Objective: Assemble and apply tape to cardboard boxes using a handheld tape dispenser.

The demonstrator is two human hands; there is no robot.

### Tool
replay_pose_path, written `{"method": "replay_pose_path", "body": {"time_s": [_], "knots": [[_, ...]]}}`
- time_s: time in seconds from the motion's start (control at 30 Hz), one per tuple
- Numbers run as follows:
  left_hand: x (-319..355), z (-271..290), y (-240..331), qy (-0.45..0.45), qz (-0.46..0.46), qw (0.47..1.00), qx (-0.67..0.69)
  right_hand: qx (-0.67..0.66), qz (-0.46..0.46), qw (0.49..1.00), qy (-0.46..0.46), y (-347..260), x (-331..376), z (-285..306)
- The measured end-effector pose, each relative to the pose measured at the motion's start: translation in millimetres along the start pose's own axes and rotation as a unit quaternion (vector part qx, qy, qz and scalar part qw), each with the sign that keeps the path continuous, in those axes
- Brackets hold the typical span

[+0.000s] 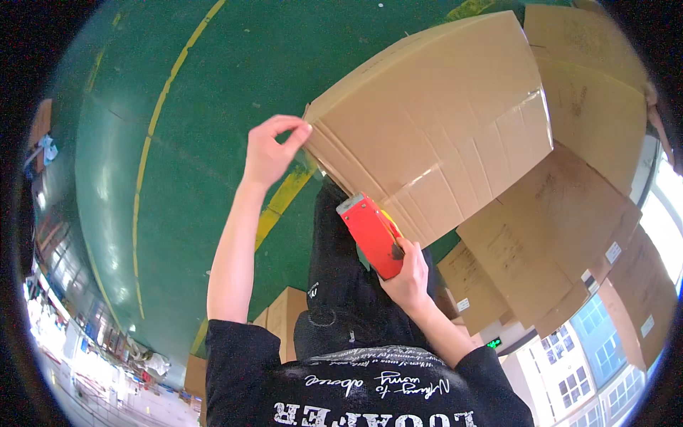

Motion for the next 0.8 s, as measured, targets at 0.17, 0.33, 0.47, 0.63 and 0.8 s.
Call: {"method": "replay_pose_path", "body": {"time_s": [0.17, 0.33, 0.47, 0.63, 0.8], "knots": [[12, -3, 1, 0.072, 0.063, 0.995, -0.006, -0.012, 0.020, 1.000, 0.010, -3, -1, -4], [14, -6, -3, 0.084, 0.105, 0.990, -0.042, -0.019, 0.031, 0.999, 0.004, 0, 7, -9], [15, -9, -19, 0.089, 0.123, 0.988, -0.038, -0.036, 0.019, 0.999, 0.026, 9, 22, 2], [13, -1, -22, 0.041, 0.121, 0.991, -0.036, -0.041, 0.010, 0.998, 0.046, 52, 82, -2], [13, 9, -20, 0.058, 0.086, 0.991, -0.090, -0.048, -0.011, 0.998, 0.042, 109, 142, -1]]}}
Point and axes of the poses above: each hand's wrist, its own x-axis away from the middle knuckle, its own z-axis out of the back of the hand, y = z × x, the point moved 3 cm from there along -x, towards the middle knuckle, and after that the axes turned 8 degrees about -y, right-handed, at the moved point
